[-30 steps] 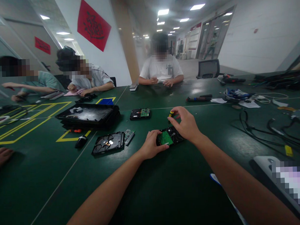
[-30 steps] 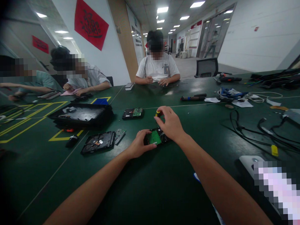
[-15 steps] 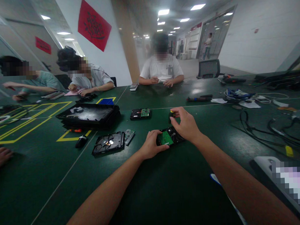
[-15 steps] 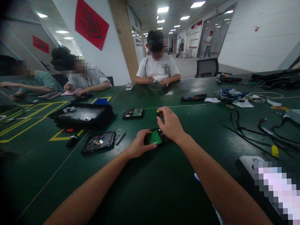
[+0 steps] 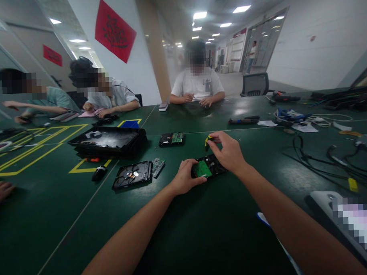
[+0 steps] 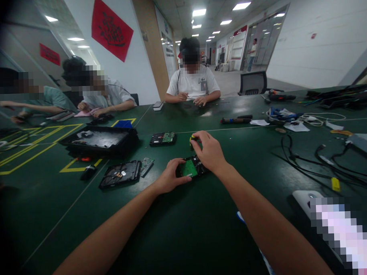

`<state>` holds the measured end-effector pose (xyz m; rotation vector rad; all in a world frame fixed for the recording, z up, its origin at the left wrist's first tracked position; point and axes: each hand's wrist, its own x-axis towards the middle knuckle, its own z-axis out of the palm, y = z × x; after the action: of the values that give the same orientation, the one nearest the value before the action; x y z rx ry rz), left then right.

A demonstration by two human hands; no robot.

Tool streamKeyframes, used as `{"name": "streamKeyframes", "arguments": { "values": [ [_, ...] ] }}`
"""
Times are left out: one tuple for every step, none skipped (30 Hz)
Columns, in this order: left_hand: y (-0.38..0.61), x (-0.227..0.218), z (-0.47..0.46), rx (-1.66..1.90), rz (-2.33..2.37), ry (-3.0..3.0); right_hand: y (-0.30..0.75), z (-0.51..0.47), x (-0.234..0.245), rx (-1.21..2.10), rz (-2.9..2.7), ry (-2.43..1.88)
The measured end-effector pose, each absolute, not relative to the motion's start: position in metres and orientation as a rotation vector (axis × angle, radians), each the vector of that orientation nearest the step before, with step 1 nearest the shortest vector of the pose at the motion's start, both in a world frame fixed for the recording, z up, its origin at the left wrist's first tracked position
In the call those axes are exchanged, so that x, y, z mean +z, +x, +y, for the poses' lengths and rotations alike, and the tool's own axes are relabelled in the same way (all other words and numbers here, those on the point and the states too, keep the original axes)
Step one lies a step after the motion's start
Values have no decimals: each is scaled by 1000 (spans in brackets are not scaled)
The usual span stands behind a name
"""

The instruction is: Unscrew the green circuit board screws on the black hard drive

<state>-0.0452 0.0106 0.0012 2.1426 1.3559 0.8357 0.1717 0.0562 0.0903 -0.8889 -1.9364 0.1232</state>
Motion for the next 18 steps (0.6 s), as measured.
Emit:
{"name": "streamKeyframes", "arguments": {
  "values": [
    [-45,1,10,840,1356,2142,172,56,91,99,-1944,-887],
    [-45,2,10,846,1356,2142,172,55,92,74,-1952,-885],
    [-45,2,10,850,1356,2140,172,55,92,55,-1956,-883],
    [-45,3,10,852,1355,2137,172,55,92,45,-1954,-882],
    [-45,4,9,851,1355,2133,172,55,92,43,-1945,-882],
    [-45,4,9,848,1356,2130,172,56,91,48,-1933,-884],
    [-45,4,9,843,1359,2128,172,56,91,59,-1919,-889],
    [-45,4,9,835,1360,2128,172,57,90,73,-1905,-896],
    [-45,4,9,827,1361,2130,172,58,90,86,-1895,-904],
    [-45,4,9,822,1363,2133,172,58,90,94,-1891,-910],
    [-45,4,9,819,1364,2138,172,58,90,94,-1892,-915],
    [-45,3,10,819,1364,2142,172,57,90,86,-1893,-917],
    [-45,2,10,820,1364,2148,172,56,91,73,-1894,-917],
    [-45,2,11,823,1364,2153,172,56,92,59,-1896,-914],
    [-45,2,11,827,1363,2157,172,55,93,48,-1896,-913],
    [-45,2,11,830,1363,2160,172,54,93,40,-1896,-910],
    [-45,2,11,833,1362,2161,172,54,93,37,-1895,-908],
    [-45,2,10,835,1362,2159,171,55,93,39,-1892,-905]
  ]
}}
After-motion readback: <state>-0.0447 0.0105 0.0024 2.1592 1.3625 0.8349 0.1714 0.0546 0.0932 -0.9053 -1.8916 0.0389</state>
